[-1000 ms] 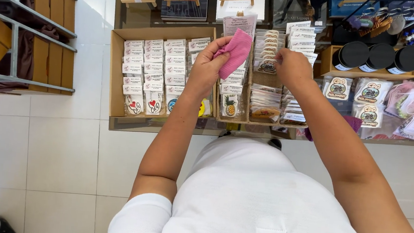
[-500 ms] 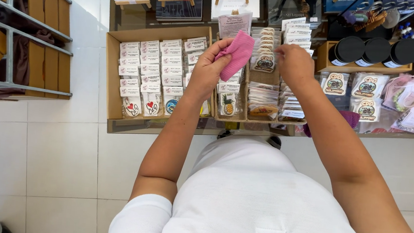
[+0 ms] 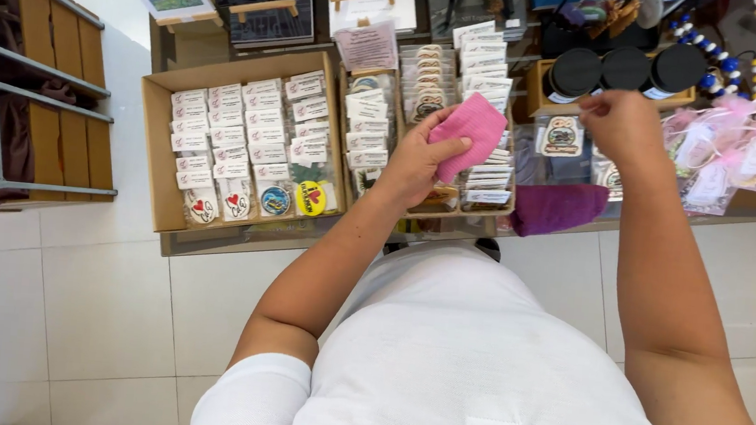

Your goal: Wiping small packaged souvenir items with a cloth and organizing them into display boxes on a counter.

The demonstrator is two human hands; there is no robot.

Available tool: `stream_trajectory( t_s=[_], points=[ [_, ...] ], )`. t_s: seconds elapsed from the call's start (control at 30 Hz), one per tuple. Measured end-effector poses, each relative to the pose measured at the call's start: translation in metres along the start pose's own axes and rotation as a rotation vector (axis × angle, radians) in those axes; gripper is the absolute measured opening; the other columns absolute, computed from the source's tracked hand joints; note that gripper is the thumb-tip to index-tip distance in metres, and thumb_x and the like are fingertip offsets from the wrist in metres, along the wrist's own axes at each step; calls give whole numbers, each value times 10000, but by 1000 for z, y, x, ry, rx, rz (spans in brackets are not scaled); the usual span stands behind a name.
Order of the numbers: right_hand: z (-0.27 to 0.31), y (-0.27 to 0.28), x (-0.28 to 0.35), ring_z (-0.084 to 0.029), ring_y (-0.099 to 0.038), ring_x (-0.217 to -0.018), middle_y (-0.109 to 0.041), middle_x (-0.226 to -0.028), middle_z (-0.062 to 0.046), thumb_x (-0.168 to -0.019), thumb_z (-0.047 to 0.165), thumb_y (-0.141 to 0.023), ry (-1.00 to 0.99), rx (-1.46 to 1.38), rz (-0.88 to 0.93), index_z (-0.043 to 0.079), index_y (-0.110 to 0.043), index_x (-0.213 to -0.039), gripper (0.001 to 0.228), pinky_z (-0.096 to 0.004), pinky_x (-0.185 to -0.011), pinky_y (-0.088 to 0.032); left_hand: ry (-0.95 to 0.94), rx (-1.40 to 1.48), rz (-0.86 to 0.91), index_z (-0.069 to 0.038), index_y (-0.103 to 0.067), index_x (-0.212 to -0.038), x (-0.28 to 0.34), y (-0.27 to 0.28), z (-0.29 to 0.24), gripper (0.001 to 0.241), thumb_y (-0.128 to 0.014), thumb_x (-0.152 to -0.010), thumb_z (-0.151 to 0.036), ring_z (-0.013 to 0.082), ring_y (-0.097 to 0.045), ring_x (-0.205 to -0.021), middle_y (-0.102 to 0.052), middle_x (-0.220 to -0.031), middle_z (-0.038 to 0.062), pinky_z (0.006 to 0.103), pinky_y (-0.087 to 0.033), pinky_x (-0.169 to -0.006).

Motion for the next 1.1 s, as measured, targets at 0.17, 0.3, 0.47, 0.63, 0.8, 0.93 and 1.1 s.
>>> stream_trajectory(
  t_s=[0.17, 0.3, 0.47, 0.63, 0.8, 0.93, 1.1],
  points=[
    [-57, -25, -2, -372, -716, -901, -756, -948, -204, -879, 290, -814, -63, 214, 45, 78, -803, -1100, 307, -470, -837, -565, -44, 26, 44, 5, -452, -1481, -17, -33, 12, 648, -733, -900, -49, 172, -678, -967, -641, -1215, 152, 237, -556, -589],
    [-81, -49, -8, -413, -702, -965, -751, -965, -230, -909, 314, -788, -48, 262, 87, 47, -752, -1204, 400, -504, -880, -557, -64, 66, 0, 0, -460, -1474, -21, -51, 22, 623, -722, -911, -44, 180, -688, -1019, -648, -1221, 150, 247, -617, -700],
    [-66, -55, -11, -442, -689, -967, -729, -1021, -265, -857, 306, -814, -9, 305, 128, 13, -707, -1253, 504, -515, -854, -554, -81, 95, -54, 4, -469, -1468, -22, -65, 42, 607, -721, -917, -40, 167, -693, -1051, -656, -1227, 134, 259, -643, -823],
    [-60, -59, -9, -421, -698, -988, -725, -1054, -264, -805, 338, -857, 32, 255, 186, -11, -720, -1195, 542, -495, -864, -563, -125, 87, -54, 15, -484, -1468, -21, -74, 57, 583, -720, -939, -49, 181, -681, -1001, -660, -1197, 141, 290, -583, -732],
    [-44, -44, -9, -438, -694, -972, -718, -1030, -293, -824, 372, -861, 66, 107, 201, -70, -687, -1177, 592, -487, -866, -556, -167, 145, -143, 1, -475, -1462, -22, -79, 61, 583, -709, -928, -34, 186, -685, -1060, -657, -1222, 136, 296, -617, -860],
    [-67, -62, -17, -443, -697, -996, -718, -1047, -310, -856, 356, -834, 30, 100, 250, -78, -697, -1145, 539, -482, -898, -555, -203, 193, -160, -3, -465, -1467, -21, -78, 66, 582, -704, -937, -32, 195, -675, -1090, -647, -1247, 136, 312, -608, -896],
    [-76, -68, -24, -314, -751, -697, -746, -809, -238, -927, 196, -712, -41, -63, 270, -22, -752, -1052, 255, -402, -737, -595, -208, 185, -188, 2, -463, -1463, -20, -79, 76, 576, -701, -941, -39, 203, -671, -1115, -642, -1262, 139, 328, -603, -925]
  ],
)
Point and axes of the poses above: each hand's wrist, its own x-axis away from the middle knuckle, its own y-axis out of the back of the hand, z = x × y, the point moved 7 cm from there along -x, towards the middle knuckle
